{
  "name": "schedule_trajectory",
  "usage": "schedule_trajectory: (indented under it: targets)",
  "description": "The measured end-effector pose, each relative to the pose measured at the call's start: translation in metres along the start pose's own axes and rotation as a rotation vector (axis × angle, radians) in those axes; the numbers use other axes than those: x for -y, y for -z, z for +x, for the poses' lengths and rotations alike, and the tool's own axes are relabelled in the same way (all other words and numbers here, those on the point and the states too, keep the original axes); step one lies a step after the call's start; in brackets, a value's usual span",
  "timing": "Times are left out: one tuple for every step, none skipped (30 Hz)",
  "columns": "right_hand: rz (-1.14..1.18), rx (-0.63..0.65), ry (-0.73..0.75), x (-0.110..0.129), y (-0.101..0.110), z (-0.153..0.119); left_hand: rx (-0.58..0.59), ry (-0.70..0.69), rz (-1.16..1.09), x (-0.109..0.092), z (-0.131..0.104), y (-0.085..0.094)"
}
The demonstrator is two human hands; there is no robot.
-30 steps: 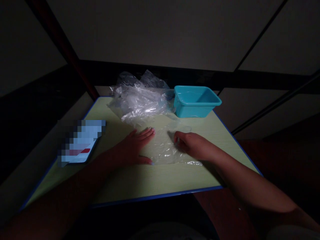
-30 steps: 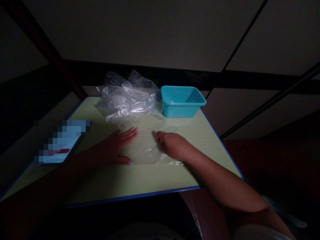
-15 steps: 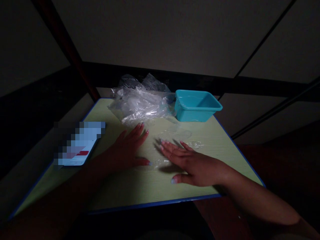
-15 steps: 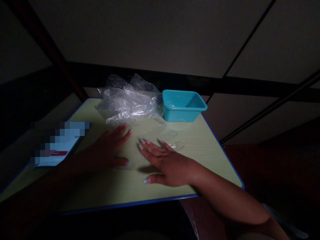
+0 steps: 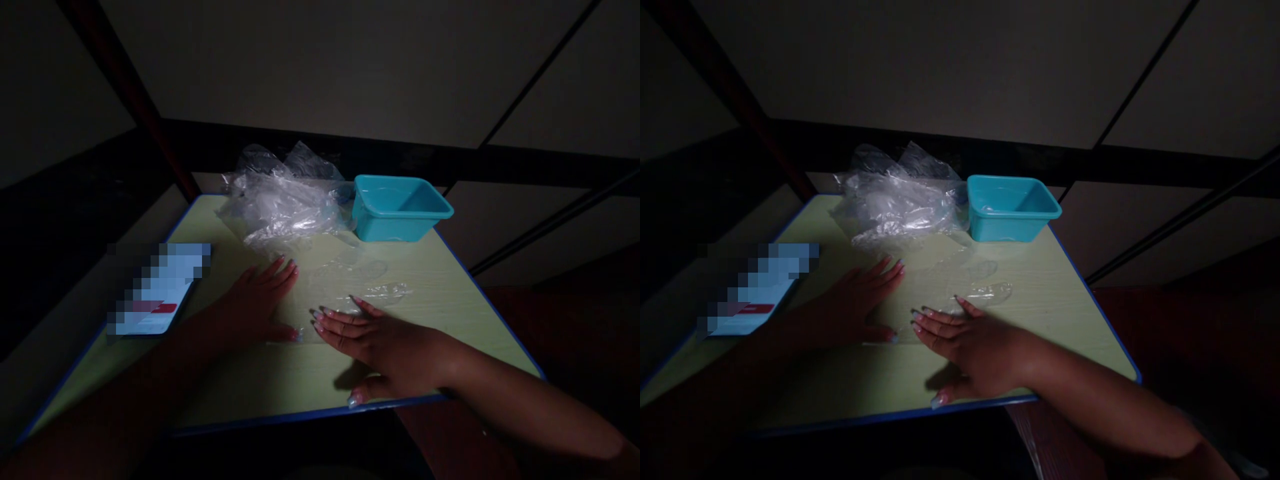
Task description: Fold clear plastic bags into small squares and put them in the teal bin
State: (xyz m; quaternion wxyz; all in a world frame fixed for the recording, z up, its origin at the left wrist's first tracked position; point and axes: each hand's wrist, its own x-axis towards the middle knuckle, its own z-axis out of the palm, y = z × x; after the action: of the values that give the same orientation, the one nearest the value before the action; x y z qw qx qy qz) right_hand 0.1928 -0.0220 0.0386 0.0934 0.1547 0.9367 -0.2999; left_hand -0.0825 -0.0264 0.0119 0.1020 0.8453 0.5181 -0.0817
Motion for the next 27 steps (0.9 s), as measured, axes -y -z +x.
schedule_trajectory:
  targets:
    - [0.0,-0.002,-0.003,0.0,0.0,0.0,0.002,0.007,0.003,0.0,0.0,0.0]
    - [-0.001,-0.005,-0.008,-0.001,-0.001,0.0,0.004,0.013,0.005,0.0,-0.001,0.0]
    - [-0.004,-0.008,-0.015,-0.001,-0.001,0.0,0.004,0.019,0.007,0.0,-0.001,0.0]
    - [-0.01,-0.014,-0.026,-0.001,-0.001,0.0,0.003,0.026,0.009,0.001,-0.002,0.0]
    - [-0.016,-0.018,-0.041,0.0,-0.001,0.0,0.0,0.032,0.012,0.001,-0.003,0.001]
    - [-0.022,-0.016,-0.059,0.0,0.0,0.001,-0.001,0.038,0.015,0.001,-0.004,0.001]
    - [-0.027,-0.004,-0.083,0.001,0.001,0.001,-0.008,0.043,0.018,0.002,-0.005,0.001]
    - [-0.032,0.01,-0.113,0.001,0.002,0.002,-0.011,0.049,0.019,0.003,-0.006,0.001]
    - [-0.039,0.025,-0.148,0.002,0.002,0.002,-0.013,0.053,0.018,0.004,-0.007,0.0]
    - [-0.048,0.033,-0.188,0.003,0.003,0.003,-0.011,0.055,0.017,0.006,-0.008,0.0]
    - [-0.06,0.03,-0.229,0.003,0.004,0.004,-0.006,0.055,0.016,0.007,-0.009,-0.001]
    - [-0.073,0.015,-0.267,0.003,0.005,0.004,0.003,0.052,0.012,0.009,-0.01,-0.002]
    - [-0.085,-0.007,-0.296,0.003,0.005,0.004,0.01,0.05,0.007,0.009,-0.01,-0.002]
    - [-0.096,-0.028,-0.311,0.003,0.005,0.004,0.014,0.047,-0.002,0.01,-0.01,-0.002]
    - [-0.105,-0.042,-0.312,0.003,0.005,0.004,0.011,0.043,-0.013,0.01,-0.009,-0.002]
    - [-0.11,-0.049,-0.298,0.004,0.005,0.004,0.006,0.037,-0.025,0.009,-0.008,-0.002]
    - [-0.11,-0.048,-0.273,0.004,0.005,0.004,-0.005,0.027,-0.035,0.008,-0.006,-0.001]
    - [-0.109,-0.043,-0.245,0.005,0.005,0.004,-0.016,0.012,-0.043,0.007,-0.004,-0.001]
    - [-0.104,-0.032,-0.218,0.006,0.004,0.004,-0.026,-0.006,-0.047,0.006,-0.003,-0.002]
    - [-0.099,-0.017,-0.199,0.007,0.004,0.004,-0.029,-0.023,-0.051,0.005,-0.001,-0.002]
    - [-0.096,0.001,-0.192,0.008,0.004,0.005,-0.023,-0.031,-0.053,0.004,0.001,-0.003]
    - [-0.095,0.021,-0.198,0.009,0.004,0.005,-0.01,-0.031,-0.055,0.004,0.002,-0.004]
    - [-0.095,0.039,-0.216,0.01,0.004,0.006,0.006,-0.024,-0.055,0.004,0.003,-0.004]
    - [-0.093,0.051,-0.24,0.011,0.004,0.006,0.018,-0.013,-0.054,0.004,0.003,-0.005]
    - [-0.089,0.054,-0.267,0.011,0.005,0.006,0.028,-0.003,-0.051,0.005,0.004,-0.005]
    - [-0.085,0.049,-0.295,0.011,0.005,0.006,0.033,0.003,-0.048,0.005,0.004,-0.005]
    - [-0.081,0.04,-0.319,0.01,0.006,0.006,0.034,0.005,-0.045,0.005,0.003,-0.004]
